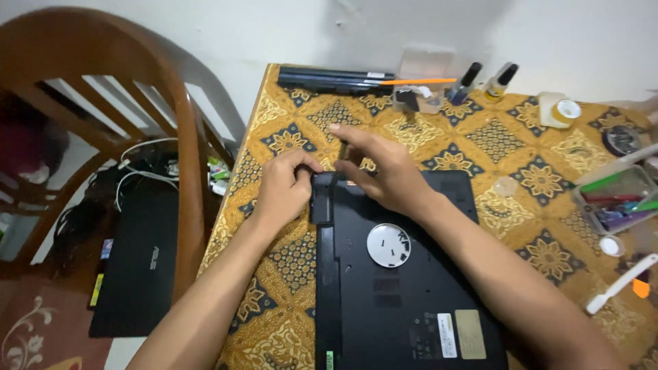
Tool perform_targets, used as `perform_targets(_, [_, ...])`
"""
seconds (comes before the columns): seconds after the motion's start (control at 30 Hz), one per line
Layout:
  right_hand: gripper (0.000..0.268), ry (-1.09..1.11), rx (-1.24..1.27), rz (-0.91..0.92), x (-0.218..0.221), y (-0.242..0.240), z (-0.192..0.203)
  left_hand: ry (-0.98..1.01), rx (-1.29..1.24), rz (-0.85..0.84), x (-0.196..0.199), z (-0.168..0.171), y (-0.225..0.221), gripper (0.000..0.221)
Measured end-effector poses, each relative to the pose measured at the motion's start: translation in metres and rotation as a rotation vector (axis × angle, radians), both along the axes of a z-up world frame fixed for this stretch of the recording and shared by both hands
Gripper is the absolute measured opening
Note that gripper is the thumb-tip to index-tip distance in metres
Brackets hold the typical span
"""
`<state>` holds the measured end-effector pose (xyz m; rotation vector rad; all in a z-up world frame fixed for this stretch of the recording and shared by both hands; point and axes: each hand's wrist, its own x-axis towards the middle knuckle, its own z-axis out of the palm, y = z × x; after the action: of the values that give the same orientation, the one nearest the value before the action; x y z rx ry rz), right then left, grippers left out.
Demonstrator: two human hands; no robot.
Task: The person unscrews the bottom casing of a laptop, opens it, and then applies several decorative stickers to the exterior and interior surfaces.
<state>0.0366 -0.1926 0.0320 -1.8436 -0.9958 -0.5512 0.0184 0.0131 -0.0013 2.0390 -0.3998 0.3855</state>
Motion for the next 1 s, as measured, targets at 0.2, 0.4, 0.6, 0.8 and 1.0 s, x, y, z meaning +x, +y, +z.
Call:
perform_targets(0.2, [0.043,0.008,0.0,-0.015,-0.016,0.005,0.011,0.085,0.016,0.023,-0.001,0.002,-0.002,0.034])
perform_targets(0.4, [0.048,0.01,-0.023,-0.006,-0.019,0.006,0.02,0.084,0.04,0.029,-0.002,0.002,-0.002,0.033])
perform_targets(0.6, [0.052,0.036,-0.046,0.024,-0.019,0.003,0.018,0.04,0.008,0.01,-0.001,0.002,-0.001,0.032])
perform_targets(0.8, [0.05,0.014,-0.069,0.031,-0.018,0.002,0.017,0.054,0.015,0.013,-0.001,0.004,-0.002,0.031])
perform_targets(1.0, [0.049,-0.018,-0.08,0.035,-0.013,-0.001,0.01,0.049,0.007,0.017,-0.002,0.007,-0.003,0.032])
